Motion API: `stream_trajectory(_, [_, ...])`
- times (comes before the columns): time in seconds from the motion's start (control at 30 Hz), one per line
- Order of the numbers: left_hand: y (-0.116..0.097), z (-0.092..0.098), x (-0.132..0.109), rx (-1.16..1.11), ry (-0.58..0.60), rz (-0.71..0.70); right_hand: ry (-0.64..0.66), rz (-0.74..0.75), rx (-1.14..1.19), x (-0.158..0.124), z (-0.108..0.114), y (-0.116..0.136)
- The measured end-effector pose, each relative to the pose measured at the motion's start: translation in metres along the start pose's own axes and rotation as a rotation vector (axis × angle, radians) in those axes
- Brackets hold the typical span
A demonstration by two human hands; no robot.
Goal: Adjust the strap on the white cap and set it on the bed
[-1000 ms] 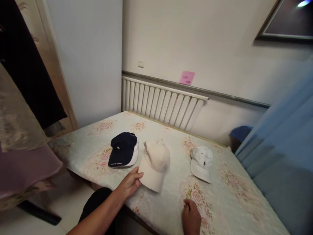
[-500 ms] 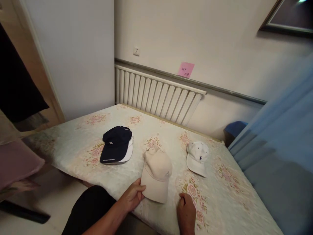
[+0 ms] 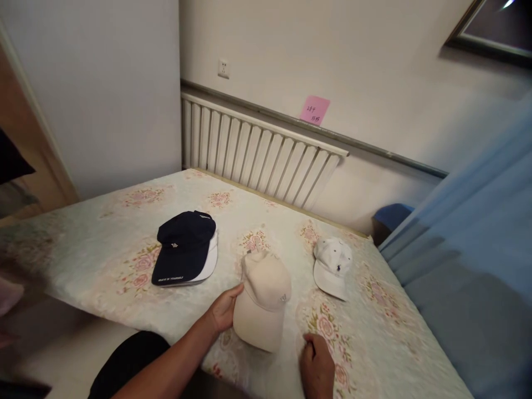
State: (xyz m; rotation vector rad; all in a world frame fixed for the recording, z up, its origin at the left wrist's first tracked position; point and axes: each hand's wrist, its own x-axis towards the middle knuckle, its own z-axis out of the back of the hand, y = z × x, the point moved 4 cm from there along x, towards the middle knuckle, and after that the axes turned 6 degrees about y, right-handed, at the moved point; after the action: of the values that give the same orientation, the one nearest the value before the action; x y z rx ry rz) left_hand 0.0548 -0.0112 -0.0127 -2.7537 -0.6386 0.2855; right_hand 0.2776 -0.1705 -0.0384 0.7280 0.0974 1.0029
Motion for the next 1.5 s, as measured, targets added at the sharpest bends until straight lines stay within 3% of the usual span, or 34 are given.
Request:
stream_trajectory(0.23, [0.012, -0.008, 0.008, 0.017, 0.056, 0.010, -0.027, 0.020, -0.015, 0.001, 0.003, 0.003])
stream_trajectory(0.5, [0.005, -0.017, 0.008, 0.017, 0.042, -0.098, -0.034, 0.030, -0.038, 0.001, 0.004, 0.005])
stream_trajectory(1.17, [-0.001, -0.014, 0.004, 0.132, 0.032, -0.138, -0.039, 0.061, -0.060, -0.001, 0.006, 0.012])
stream_trajectory(1.5, [-0.013, -0.013, 0.002, 0.059, 0.051, -0.151, -0.033, 0.063, -0.068, -0.001, 0.006, 0.013])
